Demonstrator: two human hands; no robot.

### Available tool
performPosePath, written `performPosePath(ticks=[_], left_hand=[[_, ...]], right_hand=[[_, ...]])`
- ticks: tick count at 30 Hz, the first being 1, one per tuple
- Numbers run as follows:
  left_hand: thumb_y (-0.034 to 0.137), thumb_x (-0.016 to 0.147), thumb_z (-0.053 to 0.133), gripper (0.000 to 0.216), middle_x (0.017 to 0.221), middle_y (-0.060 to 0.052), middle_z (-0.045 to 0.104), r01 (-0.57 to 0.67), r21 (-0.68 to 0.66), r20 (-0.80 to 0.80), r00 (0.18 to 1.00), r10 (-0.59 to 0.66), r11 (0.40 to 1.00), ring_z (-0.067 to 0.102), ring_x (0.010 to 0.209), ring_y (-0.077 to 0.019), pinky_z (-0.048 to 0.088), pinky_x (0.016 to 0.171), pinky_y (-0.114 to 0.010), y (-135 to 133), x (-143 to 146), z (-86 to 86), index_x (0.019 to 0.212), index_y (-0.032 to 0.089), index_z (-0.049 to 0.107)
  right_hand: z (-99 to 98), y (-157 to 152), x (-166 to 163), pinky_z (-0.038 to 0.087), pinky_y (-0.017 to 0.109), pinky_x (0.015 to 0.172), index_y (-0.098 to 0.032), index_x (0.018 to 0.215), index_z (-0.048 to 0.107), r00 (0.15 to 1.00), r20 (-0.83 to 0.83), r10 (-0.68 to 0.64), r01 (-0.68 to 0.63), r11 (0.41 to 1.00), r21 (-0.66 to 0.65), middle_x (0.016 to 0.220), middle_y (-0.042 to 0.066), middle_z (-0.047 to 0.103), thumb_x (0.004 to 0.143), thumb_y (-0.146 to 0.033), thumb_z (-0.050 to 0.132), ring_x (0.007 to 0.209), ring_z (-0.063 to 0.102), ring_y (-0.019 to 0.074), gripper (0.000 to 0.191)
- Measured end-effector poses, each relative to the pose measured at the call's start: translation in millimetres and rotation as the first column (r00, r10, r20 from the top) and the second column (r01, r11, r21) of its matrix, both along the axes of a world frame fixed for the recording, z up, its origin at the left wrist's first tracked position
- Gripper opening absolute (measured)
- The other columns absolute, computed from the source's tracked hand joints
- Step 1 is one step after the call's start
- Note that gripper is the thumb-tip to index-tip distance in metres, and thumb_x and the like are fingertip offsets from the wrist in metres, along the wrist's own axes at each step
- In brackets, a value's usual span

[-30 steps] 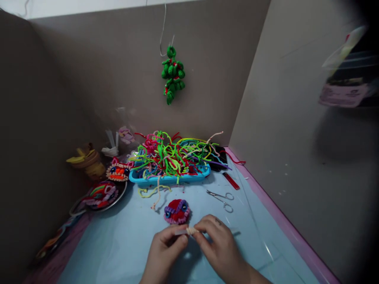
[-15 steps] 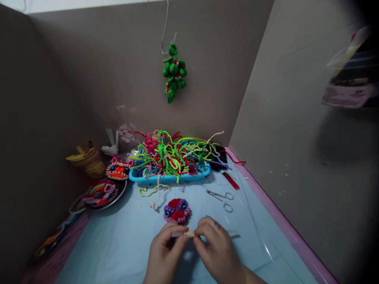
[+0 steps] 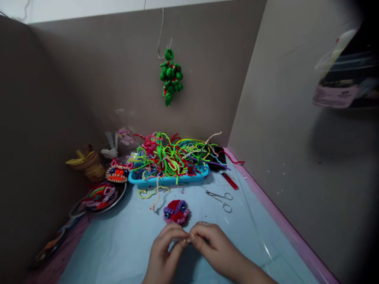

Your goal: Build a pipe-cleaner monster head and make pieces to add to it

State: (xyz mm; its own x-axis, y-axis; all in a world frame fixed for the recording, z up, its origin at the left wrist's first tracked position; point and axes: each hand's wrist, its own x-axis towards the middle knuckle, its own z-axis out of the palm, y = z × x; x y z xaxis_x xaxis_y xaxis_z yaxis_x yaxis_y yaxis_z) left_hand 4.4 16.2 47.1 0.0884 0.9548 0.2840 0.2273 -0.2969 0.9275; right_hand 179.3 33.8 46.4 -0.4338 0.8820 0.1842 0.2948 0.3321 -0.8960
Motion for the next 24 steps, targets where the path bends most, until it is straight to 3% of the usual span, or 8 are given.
performPosePath(ticks=[3,5,11,14,20,24], left_hand=[[0.029,0.077,0.068,0.020,0.091,-0.009,0.076,-0.099,-0.148,0.027,0.994,0.104,0.984,0.069,0.083,-0.0224,0.053,0.076,-0.029,0.3,-1.2,-5.5,0.094,0.020,0.075],[0.032,0.078,0.067,0.020,0.089,-0.009,0.076,-0.127,-0.212,0.038,0.990,0.138,0.969,0.069,0.082,-0.0227,0.053,0.076,-0.029,1.1,-1.5,-8.6,0.091,0.019,0.076],[0.032,0.076,0.069,0.014,0.077,-0.007,0.073,-0.098,-0.155,0.022,0.994,0.103,0.983,0.066,0.073,-0.0196,0.052,0.069,-0.025,4.4,0.0,-9.3,0.076,0.019,0.076],[0.034,0.077,0.069,0.018,0.074,-0.006,0.070,-0.071,-0.191,0.046,0.996,0.081,0.979,0.065,0.071,-0.0187,0.050,0.066,-0.024,4.5,0.8,-8.0,0.072,0.018,0.075],[0.042,0.077,0.069,0.027,0.066,-0.004,0.063,-0.016,-0.283,0.102,0.994,0.047,0.959,0.059,0.061,-0.0153,0.047,0.056,-0.022,3.6,1.2,-7.4,0.073,0.016,0.076],[0.042,0.078,0.068,0.028,0.070,-0.003,0.060,0.011,-0.324,0.131,0.991,0.033,0.946,0.057,0.058,-0.0139,0.046,0.054,-0.022,2.1,1.1,-7.5,0.085,0.017,0.078]], right_hand=[[0.3,0.5,-0.3,0.039,0.023,0.058,-0.018,0.069,0.060,0.997,-0.018,-0.077,0.077,0.997,-0.005,0.066,-0.001,0.059,0.092,-0.029,0.049,0.065,0.056,0.0144,0.028],[0.5,0.9,-0.6,0.038,0.023,0.058,-0.018,0.070,0.060,0.993,-0.030,-0.118,0.118,0.993,0.001,0.066,-0.001,0.059,0.092,-0.027,0.049,0.064,0.056,0.0142,0.027],[-1.3,0.2,-2.1,0.038,0.023,0.059,-0.018,0.071,0.059,0.973,-0.010,-0.232,0.232,0.967,0.104,0.067,0.001,0.059,0.092,-0.024,0.048,0.066,0.057,0.0148,0.024],[-2.5,-1.3,-2.8,0.039,0.023,0.059,-0.019,0.073,0.059,0.967,-0.003,-0.255,0.252,0.955,0.153,0.069,0.001,0.059,0.091,-0.021,0.049,0.067,0.057,0.0148,0.020],[-6.8,-1.7,-2.8,0.039,0.022,0.062,-0.020,0.077,0.062,0.959,0.025,-0.282,0.271,0.942,0.200,0.073,0.000,0.062,0.088,-0.014,0.054,0.071,0.058,0.0148,0.014],[-14.3,-0.7,-2.0,0.038,0.023,0.063,-0.020,0.076,0.060,0.954,0.052,-0.296,0.270,0.920,0.283,0.074,0.001,0.060,0.085,-0.011,0.054,0.072,0.057,0.0155,0.014]])
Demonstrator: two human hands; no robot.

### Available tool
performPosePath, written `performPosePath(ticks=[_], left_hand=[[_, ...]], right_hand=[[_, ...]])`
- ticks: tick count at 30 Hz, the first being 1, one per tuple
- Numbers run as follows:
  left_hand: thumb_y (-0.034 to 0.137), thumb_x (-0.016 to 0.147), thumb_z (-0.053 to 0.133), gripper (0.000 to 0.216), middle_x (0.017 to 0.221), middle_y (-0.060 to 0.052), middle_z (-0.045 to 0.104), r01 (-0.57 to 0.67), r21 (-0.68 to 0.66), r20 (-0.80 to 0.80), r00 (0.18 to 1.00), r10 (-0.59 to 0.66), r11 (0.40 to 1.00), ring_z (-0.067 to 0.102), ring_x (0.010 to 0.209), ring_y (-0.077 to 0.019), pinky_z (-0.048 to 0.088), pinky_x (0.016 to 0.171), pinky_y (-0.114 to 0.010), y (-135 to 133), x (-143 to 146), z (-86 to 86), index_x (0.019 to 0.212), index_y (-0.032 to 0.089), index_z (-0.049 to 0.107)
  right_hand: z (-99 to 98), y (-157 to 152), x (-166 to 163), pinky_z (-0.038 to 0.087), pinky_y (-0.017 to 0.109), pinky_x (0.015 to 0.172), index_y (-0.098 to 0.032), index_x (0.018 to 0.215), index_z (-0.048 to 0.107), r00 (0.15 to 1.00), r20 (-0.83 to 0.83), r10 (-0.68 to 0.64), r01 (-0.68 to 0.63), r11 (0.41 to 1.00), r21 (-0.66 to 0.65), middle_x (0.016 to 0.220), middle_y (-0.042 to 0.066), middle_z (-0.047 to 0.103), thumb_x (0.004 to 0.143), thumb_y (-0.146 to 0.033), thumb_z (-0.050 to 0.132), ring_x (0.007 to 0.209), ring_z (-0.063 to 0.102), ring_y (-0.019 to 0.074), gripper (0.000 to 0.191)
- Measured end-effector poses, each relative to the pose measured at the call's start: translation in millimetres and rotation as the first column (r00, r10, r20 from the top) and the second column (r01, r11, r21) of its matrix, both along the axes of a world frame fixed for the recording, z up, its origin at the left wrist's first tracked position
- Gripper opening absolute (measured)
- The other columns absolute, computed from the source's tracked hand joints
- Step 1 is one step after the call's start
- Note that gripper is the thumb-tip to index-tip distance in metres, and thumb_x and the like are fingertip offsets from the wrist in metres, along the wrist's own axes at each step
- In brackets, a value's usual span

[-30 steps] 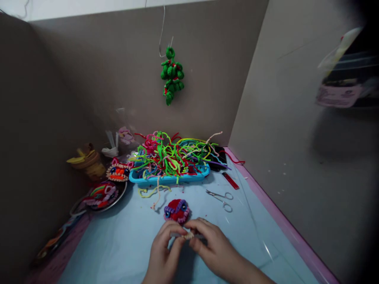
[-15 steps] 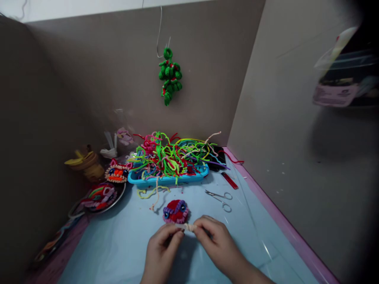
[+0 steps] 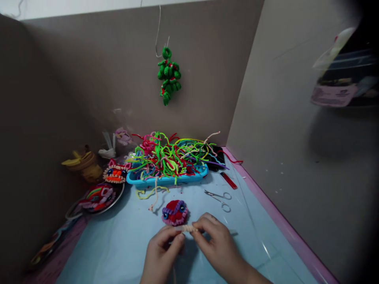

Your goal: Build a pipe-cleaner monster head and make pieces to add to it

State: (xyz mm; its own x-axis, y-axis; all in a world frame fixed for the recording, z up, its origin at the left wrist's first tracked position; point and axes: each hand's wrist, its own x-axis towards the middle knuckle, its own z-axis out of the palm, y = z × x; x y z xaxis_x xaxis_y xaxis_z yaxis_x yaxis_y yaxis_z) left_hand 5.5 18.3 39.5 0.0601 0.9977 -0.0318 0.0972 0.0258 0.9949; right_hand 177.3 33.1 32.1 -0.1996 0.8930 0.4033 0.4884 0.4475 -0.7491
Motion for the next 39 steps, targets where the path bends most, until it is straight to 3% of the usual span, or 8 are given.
performPosePath(ticks=[9,15,20,24,29,32,36,39], left_hand=[[0.039,0.070,0.074,0.026,0.076,-0.009,0.066,-0.054,0.042,-0.058,0.997,0.056,0.998,0.063,0.065,-0.0188,0.049,0.052,-0.024,-0.7,3.0,-0.3,0.082,0.016,0.078],[0.032,0.075,0.071,0.016,0.072,-0.006,0.066,-0.046,0.178,-0.182,0.980,0.079,0.983,0.063,0.063,-0.0170,0.048,0.052,-0.022,-7.0,3.0,-3.3,0.078,0.017,0.076],[0.026,0.082,0.064,0.012,0.072,-0.004,0.067,0.027,0.311,-0.245,0.968,0.053,0.950,0.065,0.067,-0.0160,0.049,0.056,-0.021,-6.9,2.2,7.4,0.078,0.019,0.073],[0.019,0.084,0.061,0.010,0.072,-0.003,0.067,0.083,0.420,-0.263,0.964,0.033,0.904,0.065,0.067,-0.0147,0.050,0.060,-0.021,-3.5,0.3,11.0,0.078,0.018,0.070],[0.014,0.084,0.059,0.012,0.072,-0.003,0.065,0.122,0.496,-0.257,0.966,0.011,0.860,0.064,0.069,-0.0137,0.051,0.064,-0.021,-1.7,-2.0,9.5,0.079,0.019,0.068],[0.015,0.083,0.060,0.012,0.073,-0.003,0.066,0.117,0.475,-0.251,0.968,0.007,0.872,0.065,0.070,-0.0143,0.052,0.064,-0.021,-1.8,-2.3,7.6,0.079,0.020,0.070],[0.022,0.080,0.064,0.024,0.096,-0.007,0.074,-0.009,0.322,-0.205,0.976,0.079,0.947,0.069,0.083,-0.0189,0.054,0.071,-0.025,-2.9,-2.5,1.3,0.103,0.021,0.070],[0.030,0.086,0.056,0.025,0.089,-0.007,0.075,-0.068,0.208,-0.166,0.981,0.104,0.976,0.070,0.078,-0.0193,0.055,0.072,-0.027,-3.0,-2.2,-1.2,0.103,0.019,0.069]], right_hand=[[-8.9,-1.2,-1.4,0.032,0.026,0.060,-0.021,0.066,0.043,0.988,0.111,-0.104,0.085,0.983,0.160,0.068,0.000,0.051,0.075,-0.001,0.046,0.067,0.051,0.0159,0.022],[-12.8,-5.0,-5.1,0.032,0.025,0.060,-0.021,0.067,0.039,0.995,0.029,-0.094,0.090,0.990,0.111,0.068,-0.001,0.050,0.068,0.002,0.046,0.067,0.050,0.0160,0.024],[-4.7,-5.3,-4.1,0.039,0.025,0.066,-0.021,0.082,0.049,0.997,-0.077,0.029,-0.038,0.993,-0.115,0.077,-0.001,0.055,0.076,-0.007,0.055,0.074,0.055,0.0162,0.016],[11.5,-0.2,1.3,0.044,0.026,0.076,-0.020,0.107,0.057,0.963,-0.199,0.183,-0.242,0.913,-0.328,0.093,0.002,0.062,0.078,-0.016,0.063,0.086,0.059,0.0173,0.030],[18.3,6.6,8.1,0.042,0.027,0.074,-0.019,0.088,0.065,0.935,-0.161,0.317,-0.355,0.865,-0.356,0.085,0.004,0.066,0.094,-0.034,0.046,0.082,0.060,0.0180,0.025],[17.5,7.7,8.9,0.040,0.026,0.068,-0.017,0.074,0.063,0.939,-0.116,0.323,-0.342,0.851,-0.400,0.072,0.002,0.062,0.093,-0.033,0.046,0.073,0.057,0.0165,0.030],[16.1,8.3,8.5,0.038,0.024,0.063,-0.017,0.070,0.059,0.961,-0.167,0.222,-0.273,0.861,-0.428,0.067,0.000,0.056,0.089,-0.032,0.049,0.068,0.053,0.0153,0.026],[15.2,8.4,8.4,0.036,0.024,0.060,-0.017,0.068,0.056,0.962,-0.223,0.158,-0.243,0.868,-0.433,0.064,-0.001,0.052,0.089,-0.036,0.047,0.065,0.050,0.0147,0.029]])
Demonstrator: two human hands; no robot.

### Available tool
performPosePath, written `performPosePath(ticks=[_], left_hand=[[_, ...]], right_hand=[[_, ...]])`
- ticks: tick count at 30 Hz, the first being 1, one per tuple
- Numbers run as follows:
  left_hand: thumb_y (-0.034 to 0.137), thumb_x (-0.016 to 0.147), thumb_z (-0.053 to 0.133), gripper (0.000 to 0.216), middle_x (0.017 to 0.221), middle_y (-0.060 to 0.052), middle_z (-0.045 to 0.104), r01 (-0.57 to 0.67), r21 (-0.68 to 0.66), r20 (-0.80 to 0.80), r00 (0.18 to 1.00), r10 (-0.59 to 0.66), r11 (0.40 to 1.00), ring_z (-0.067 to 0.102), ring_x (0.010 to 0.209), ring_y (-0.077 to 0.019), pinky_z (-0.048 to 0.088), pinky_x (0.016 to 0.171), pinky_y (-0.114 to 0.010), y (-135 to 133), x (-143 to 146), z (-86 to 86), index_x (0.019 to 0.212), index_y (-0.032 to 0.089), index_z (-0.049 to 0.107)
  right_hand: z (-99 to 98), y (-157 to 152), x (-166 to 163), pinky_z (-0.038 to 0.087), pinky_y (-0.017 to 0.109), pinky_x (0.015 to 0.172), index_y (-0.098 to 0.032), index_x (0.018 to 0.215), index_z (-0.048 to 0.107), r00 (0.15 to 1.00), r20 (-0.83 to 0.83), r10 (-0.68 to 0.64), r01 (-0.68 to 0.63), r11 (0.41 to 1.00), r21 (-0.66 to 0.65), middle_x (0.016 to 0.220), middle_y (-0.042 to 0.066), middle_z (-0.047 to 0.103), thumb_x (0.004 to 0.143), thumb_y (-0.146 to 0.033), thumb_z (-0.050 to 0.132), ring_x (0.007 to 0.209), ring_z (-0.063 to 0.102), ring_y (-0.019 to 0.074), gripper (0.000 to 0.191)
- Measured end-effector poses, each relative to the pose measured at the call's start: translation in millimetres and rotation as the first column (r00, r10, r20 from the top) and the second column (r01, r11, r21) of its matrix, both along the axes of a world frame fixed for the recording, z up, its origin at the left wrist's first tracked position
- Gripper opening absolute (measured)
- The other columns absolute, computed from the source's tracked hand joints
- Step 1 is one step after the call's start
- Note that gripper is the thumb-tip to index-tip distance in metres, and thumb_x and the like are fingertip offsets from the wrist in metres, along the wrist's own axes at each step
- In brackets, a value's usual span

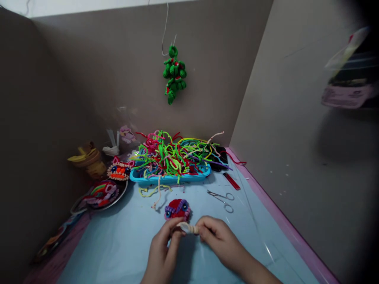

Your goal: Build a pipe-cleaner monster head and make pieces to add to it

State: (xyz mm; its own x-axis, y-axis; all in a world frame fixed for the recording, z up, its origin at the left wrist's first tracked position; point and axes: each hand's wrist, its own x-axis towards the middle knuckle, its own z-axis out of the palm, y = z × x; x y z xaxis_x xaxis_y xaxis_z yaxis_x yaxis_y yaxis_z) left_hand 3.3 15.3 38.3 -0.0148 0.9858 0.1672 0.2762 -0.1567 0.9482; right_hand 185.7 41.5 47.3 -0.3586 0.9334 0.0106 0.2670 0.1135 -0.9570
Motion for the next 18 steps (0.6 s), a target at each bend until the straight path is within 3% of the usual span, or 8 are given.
performPosePath(ticks=[3,7,12,18], left_hand=[[0.034,0.088,0.051,0.026,0.077,-0.006,0.073,0.030,-0.008,-0.007,1.000,-0.030,1.000,0.068,0.070,-0.0193,0.054,0.067,-0.027,1.4,1.0,2.7,0.094,0.018,0.072],[0.034,0.085,0.059,0.022,0.072,-0.007,0.070,0.047,0.042,-0.080,0.996,-0.044,0.998,0.065,0.069,-0.0197,0.053,0.068,-0.028,3.4,2.3,6.5,0.081,0.019,0.074],[0.037,0.083,0.061,0.036,0.071,-0.004,0.070,0.020,-0.057,0.029,0.999,-0.018,0.998,0.063,0.062,-0.0167,0.052,0.061,-0.026,1.2,2.3,0.4,0.114,0.018,0.069],[0.044,0.077,0.068,0.041,0.064,-0.004,0.069,0.098,-0.153,0.165,0.984,-0.072,0.983,0.062,0.060,-0.0161,0.049,0.060,-0.026,-2.0,4.0,-2.2,0.106,0.014,0.072]], right_hand=[[-0.2,-0.7,-0.5,0.036,0.024,0.059,-0.018,0.068,0.053,0.998,-0.036,-0.060,0.061,0.998,0.031,0.064,-0.002,0.050,0.091,-0.042,0.044,0.064,0.048,0.0144,0.034],[1.3,-2.1,-2.1,0.036,0.024,0.059,-0.019,0.067,0.051,0.994,-0.050,-0.100,0.102,0.994,0.046,0.065,-0.001,0.049,0.091,-0.045,0.044,0.064,0.047,0.0146,0.035],[1.3,-2.3,-2.9,0.035,0.023,0.058,-0.020,0.067,0.049,0.991,-0.063,-0.121,0.123,0.992,0.025,0.064,-0.002,0.046,0.091,-0.046,0.042,0.062,0.045,0.0141,0.037],[-4.2,-2.3,-4.2,0.037,0.023,0.057,-0.019,0.071,0.052,0.985,-0.057,-0.165,0.170,0.980,0.100,0.065,-0.002,0.049,0.092,-0.040,0.045,0.062,0.048,0.0141,0.031]])
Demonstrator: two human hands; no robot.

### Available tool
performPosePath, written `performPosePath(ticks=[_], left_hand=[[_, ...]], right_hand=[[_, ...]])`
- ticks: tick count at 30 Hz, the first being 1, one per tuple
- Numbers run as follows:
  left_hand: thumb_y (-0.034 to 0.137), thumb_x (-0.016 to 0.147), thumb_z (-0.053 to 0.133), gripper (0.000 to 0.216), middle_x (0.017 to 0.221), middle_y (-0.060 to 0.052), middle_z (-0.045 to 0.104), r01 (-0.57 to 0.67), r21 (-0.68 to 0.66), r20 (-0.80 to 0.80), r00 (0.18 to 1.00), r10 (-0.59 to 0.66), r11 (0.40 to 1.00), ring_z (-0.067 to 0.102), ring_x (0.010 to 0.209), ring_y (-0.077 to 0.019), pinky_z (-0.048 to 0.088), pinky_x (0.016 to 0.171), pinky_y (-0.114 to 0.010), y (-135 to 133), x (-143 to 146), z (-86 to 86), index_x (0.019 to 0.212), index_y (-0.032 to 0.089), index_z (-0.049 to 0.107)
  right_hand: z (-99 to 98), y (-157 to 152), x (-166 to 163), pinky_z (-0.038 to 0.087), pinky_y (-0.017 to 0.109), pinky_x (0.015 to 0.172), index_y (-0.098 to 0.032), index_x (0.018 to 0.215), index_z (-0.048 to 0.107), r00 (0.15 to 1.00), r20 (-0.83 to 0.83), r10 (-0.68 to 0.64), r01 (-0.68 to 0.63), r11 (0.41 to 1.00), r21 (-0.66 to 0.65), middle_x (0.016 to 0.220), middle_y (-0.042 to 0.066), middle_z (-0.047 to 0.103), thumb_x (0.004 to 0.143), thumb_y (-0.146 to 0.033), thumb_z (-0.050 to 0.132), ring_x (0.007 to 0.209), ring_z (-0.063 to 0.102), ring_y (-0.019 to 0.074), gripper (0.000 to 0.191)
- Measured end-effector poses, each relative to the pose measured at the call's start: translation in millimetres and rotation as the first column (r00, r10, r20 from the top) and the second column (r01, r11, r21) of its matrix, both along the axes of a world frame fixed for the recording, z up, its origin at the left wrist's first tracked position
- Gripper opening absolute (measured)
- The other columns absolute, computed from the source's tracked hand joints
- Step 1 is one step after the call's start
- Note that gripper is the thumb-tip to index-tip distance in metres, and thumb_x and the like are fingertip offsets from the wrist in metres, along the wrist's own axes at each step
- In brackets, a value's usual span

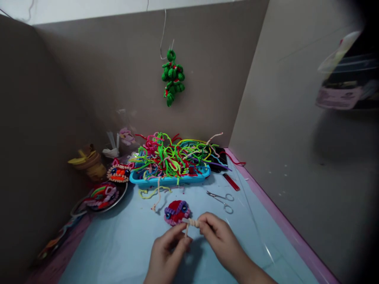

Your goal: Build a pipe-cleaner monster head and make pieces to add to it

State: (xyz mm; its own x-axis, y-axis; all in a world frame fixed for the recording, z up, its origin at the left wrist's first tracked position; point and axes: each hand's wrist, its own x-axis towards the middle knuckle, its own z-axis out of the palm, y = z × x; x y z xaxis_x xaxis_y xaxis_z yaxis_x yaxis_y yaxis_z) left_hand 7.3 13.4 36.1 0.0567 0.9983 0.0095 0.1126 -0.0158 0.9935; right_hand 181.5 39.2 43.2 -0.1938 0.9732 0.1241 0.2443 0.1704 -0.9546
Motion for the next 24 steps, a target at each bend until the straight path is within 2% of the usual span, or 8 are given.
performPosePath(ticks=[6,10,15,18,20,22,24], left_hand=[[0.050,0.074,0.071,0.049,0.065,-0.002,0.066,0.035,-0.137,0.158,0.987,-0.013,0.990,0.061,0.060,-0.0149,0.048,0.061,-0.027,0.4,-1.3,0.8,0.107,0.014,0.071],[0.049,0.074,0.072,0.048,0.067,-0.004,0.068,0.055,-0.158,0.185,0.982,-0.025,0.986,0.063,0.062,-0.0166,0.049,0.063,-0.029,0.8,0.2,0.6,0.107,0.014,0.071],[0.050,0.072,0.073,0.049,0.071,-0.007,0.071,0.039,-0.167,0.216,0.976,-0.002,0.985,0.064,0.062,-0.0176,0.051,0.062,-0.030,0.6,3.7,0.5,0.105,0.014,0.072],[0.049,0.074,0.071,0.046,0.078,-0.008,0.072,0.041,-0.152,0.199,0.980,-0.010,0.987,0.065,0.065,-0.0178,0.052,0.062,-0.030,0.5,3.8,2.3,0.107,0.016,0.072],[0.047,0.075,0.071,0.042,0.087,-0.011,0.073,0.027,-0.115,0.153,0.988,-0.010,0.993,0.066,0.073,-0.0204,0.054,0.067,-0.031,0.8,3.6,5.0,0.105,0.018,0.074],[0.045,0.074,0.071,0.036,0.095,-0.013,0.073,-0.009,-0.040,0.083,0.996,0.013,0.999,0.067,0.085,-0.0241,0.054,0.075,-0.034,1.8,3.4,7.8,0.099,0.019,0.076],[0.043,0.073,0.072,0.030,0.095,-0.013,0.073,-0.047,0.048,0.013,0.999,0.046,0.998,0.066,0.091,-0.0264,0.053,0.078,-0.035,3.3,3.3,9.3,0.091,0.019,0.078]], right_hand=[[-5.3,0.1,-1.0,0.041,0.023,0.061,-0.020,0.074,0.055,0.992,0.089,-0.092,0.074,0.981,0.181,0.072,0.000,0.057,0.094,-0.029,0.045,0.068,0.055,0.0148,0.024],[-7.5,-0.6,-1.4,0.042,0.023,0.063,-0.020,0.077,0.057,0.981,0.139,-0.135,0.093,0.957,0.274,0.075,0.001,0.060,0.093,-0.023,0.047,0.071,0.058,0.0160,0.018],[-8.4,-1.1,-1.0,0.042,0.024,0.065,-0.021,0.075,0.056,0.972,0.171,-0.164,0.102,0.942,0.319,0.076,0.001,0.059,0.090,-0.017,0.050,0.073,0.057,0.0167,0.016],[-9.9,-1.6,-0.2,0.041,0.025,0.066,-0.021,0.077,0.056,0.965,0.197,-0.172,0.100,0.938,0.331,0.078,0.001,0.058,0.089,-0.015,0.051,0.075,0.057,0.0169,0.014],[-12.0,-2.4,0.0,0.041,0.026,0.067,-0.021,0.078,0.055,0.961,0.209,-0.183,0.101,0.931,0.349,0.078,0.001,0.058,0.088,-0.012,0.051,0.075,0.057,0.0170,0.014],[-14.4,-3.6,-0.6,0.041,0.026,0.067,-0.021,0.078,0.053,0.956,0.219,-0.196,0.101,0.919,0.382,0.078,0.001,0.057,0.086,-0.009,0.051,0.074,0.056,0.0169,0.015],[-16.6,-4.9,-1.9,0.041,0.026,0.066,-0.021,0.077,0.052,0.948,0.236,-0.216,0.101,0.901,0.421,0.077,0.001,0.056,0.084,-0.006,0.049,0.073,0.056,0.0167,0.017]])
